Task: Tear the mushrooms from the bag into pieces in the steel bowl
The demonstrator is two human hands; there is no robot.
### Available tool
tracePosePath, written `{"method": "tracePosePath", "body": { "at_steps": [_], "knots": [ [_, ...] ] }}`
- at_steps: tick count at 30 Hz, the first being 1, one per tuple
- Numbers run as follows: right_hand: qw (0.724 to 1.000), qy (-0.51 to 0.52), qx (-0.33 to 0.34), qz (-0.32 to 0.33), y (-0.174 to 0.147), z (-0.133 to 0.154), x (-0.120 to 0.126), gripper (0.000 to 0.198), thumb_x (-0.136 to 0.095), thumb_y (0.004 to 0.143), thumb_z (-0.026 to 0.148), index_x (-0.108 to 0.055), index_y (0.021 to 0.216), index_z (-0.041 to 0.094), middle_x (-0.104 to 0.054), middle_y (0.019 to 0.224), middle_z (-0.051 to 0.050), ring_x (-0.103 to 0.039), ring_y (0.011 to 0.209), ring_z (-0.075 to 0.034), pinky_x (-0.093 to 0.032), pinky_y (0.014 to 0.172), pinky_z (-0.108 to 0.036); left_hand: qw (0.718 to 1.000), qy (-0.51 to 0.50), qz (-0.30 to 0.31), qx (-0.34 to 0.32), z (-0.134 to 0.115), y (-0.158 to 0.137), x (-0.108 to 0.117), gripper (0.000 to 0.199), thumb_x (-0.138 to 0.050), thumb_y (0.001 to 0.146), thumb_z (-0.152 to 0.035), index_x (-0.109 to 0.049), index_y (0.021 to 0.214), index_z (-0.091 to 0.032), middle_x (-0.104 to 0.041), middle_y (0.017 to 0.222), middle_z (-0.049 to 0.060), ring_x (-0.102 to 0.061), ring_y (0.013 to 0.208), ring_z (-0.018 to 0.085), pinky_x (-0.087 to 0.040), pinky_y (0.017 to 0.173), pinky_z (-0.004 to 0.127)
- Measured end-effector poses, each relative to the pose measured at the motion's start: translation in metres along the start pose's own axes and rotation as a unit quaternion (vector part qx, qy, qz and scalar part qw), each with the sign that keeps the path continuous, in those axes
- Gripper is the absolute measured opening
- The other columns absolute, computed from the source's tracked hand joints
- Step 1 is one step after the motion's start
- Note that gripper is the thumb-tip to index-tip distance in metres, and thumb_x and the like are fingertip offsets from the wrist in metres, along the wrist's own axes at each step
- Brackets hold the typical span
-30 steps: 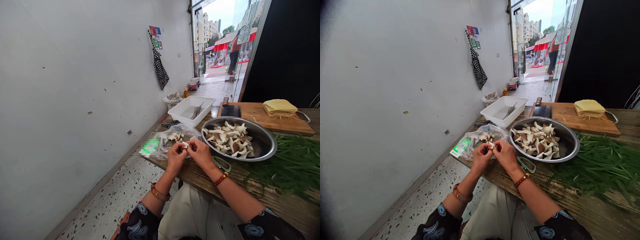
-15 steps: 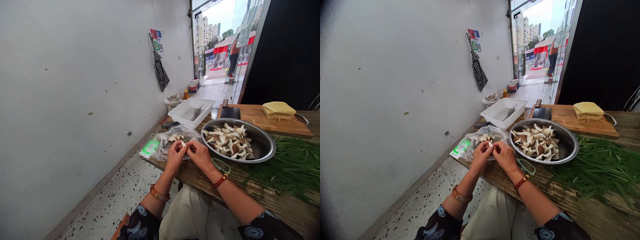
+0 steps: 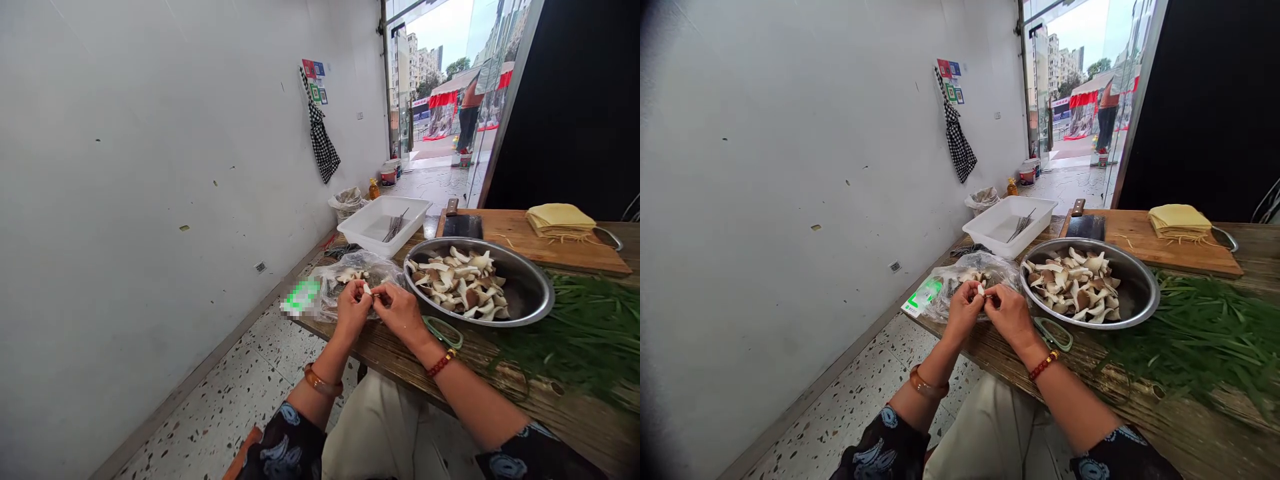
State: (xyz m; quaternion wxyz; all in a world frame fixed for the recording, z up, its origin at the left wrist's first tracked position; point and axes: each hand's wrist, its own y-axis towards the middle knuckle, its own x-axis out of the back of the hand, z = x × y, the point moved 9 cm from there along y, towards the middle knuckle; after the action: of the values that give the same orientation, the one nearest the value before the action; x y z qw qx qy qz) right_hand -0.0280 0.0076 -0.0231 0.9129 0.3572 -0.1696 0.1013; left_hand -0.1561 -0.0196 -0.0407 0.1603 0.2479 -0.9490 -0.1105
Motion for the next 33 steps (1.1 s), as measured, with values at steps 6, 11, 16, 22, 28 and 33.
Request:
{"method": "tracePosePath", "body": {
  "at_steps": [6, 11, 16, 22, 28, 33],
  "knots": [
    [0.997, 0.040, -0.061, -0.018, 0.001, -0.009, 0.003, 0.013, -0.054, 0.076, 0.020, -0.067, 0.078, 0.018, -0.069, 0.071, -0.004, -0.061, 0.060, -0.016, -0.049, 0.061, -0.028, 0.999, 0.005, 0.029, -0.016, -0.007, 0.000, 0.000, 0.012, -0.053, 0.071, -0.020, -0.058, 0.081, -0.016, -0.054, 0.068, -0.003, -0.046, 0.060, 0.009, -0.036, 0.058, 0.020],
    [0.997, 0.042, -0.063, -0.011, 0.000, -0.009, 0.002, 0.015, -0.053, 0.075, 0.021, -0.067, 0.077, 0.017, -0.070, 0.072, -0.005, -0.061, 0.060, -0.016, -0.049, 0.061, -0.028, 0.999, 0.035, 0.027, -0.028, -0.007, 0.001, 0.001, 0.009, -0.052, 0.071, -0.019, -0.057, 0.078, -0.017, -0.051, 0.066, -0.003, -0.044, 0.060, 0.009, -0.035, 0.055, 0.019],
    [0.995, 0.052, -0.083, -0.008, 0.001, -0.011, 0.002, 0.015, -0.054, 0.074, 0.021, -0.068, 0.077, 0.017, -0.070, 0.070, -0.004, -0.061, 0.058, -0.016, -0.050, 0.060, -0.028, 0.999, -0.012, 0.041, 0.011, 0.000, 0.000, -0.002, 0.010, -0.050, 0.070, -0.019, -0.056, 0.078, -0.017, -0.049, 0.064, -0.004, -0.044, 0.055, 0.009, -0.038, 0.050, 0.019],
    [0.995, 0.057, -0.080, 0.005, 0.002, -0.008, 0.002, 0.015, -0.054, 0.075, 0.018, -0.067, 0.082, 0.017, -0.071, 0.074, -0.004, -0.063, 0.061, -0.017, -0.051, 0.061, -0.028, 0.993, -0.079, 0.053, 0.070, 0.001, -0.004, -0.006, 0.014, -0.054, 0.070, -0.023, -0.057, 0.082, -0.017, -0.052, 0.064, -0.004, -0.047, 0.052, 0.009, -0.043, 0.049, 0.021],
    [0.998, -0.021, 0.059, 0.017, 0.000, 0.015, 0.000, 0.021, -0.053, 0.078, 0.010, -0.065, 0.093, 0.017, -0.070, 0.088, -0.007, -0.064, 0.081, -0.021, -0.051, 0.075, -0.033, 0.997, -0.056, 0.032, 0.050, -0.005, -0.006, 0.001, 0.012, -0.057, 0.068, -0.019, -0.059, 0.080, -0.015, -0.057, 0.063, -0.003, -0.051, 0.055, 0.008, -0.042, 0.053, 0.018],
    [0.995, -0.068, 0.072, 0.012, -0.003, 0.014, 0.000, 0.014, -0.052, 0.083, 0.012, -0.063, 0.089, 0.018, -0.069, 0.087, -0.008, -0.064, 0.080, -0.022, -0.049, 0.073, -0.033, 0.992, -0.086, 0.049, 0.076, 0.004, -0.009, -0.004, 0.013, -0.059, 0.069, -0.023, -0.058, 0.080, -0.015, -0.060, 0.067, -0.002, -0.056, 0.058, 0.010, -0.046, 0.055, 0.021]
  ]
}}
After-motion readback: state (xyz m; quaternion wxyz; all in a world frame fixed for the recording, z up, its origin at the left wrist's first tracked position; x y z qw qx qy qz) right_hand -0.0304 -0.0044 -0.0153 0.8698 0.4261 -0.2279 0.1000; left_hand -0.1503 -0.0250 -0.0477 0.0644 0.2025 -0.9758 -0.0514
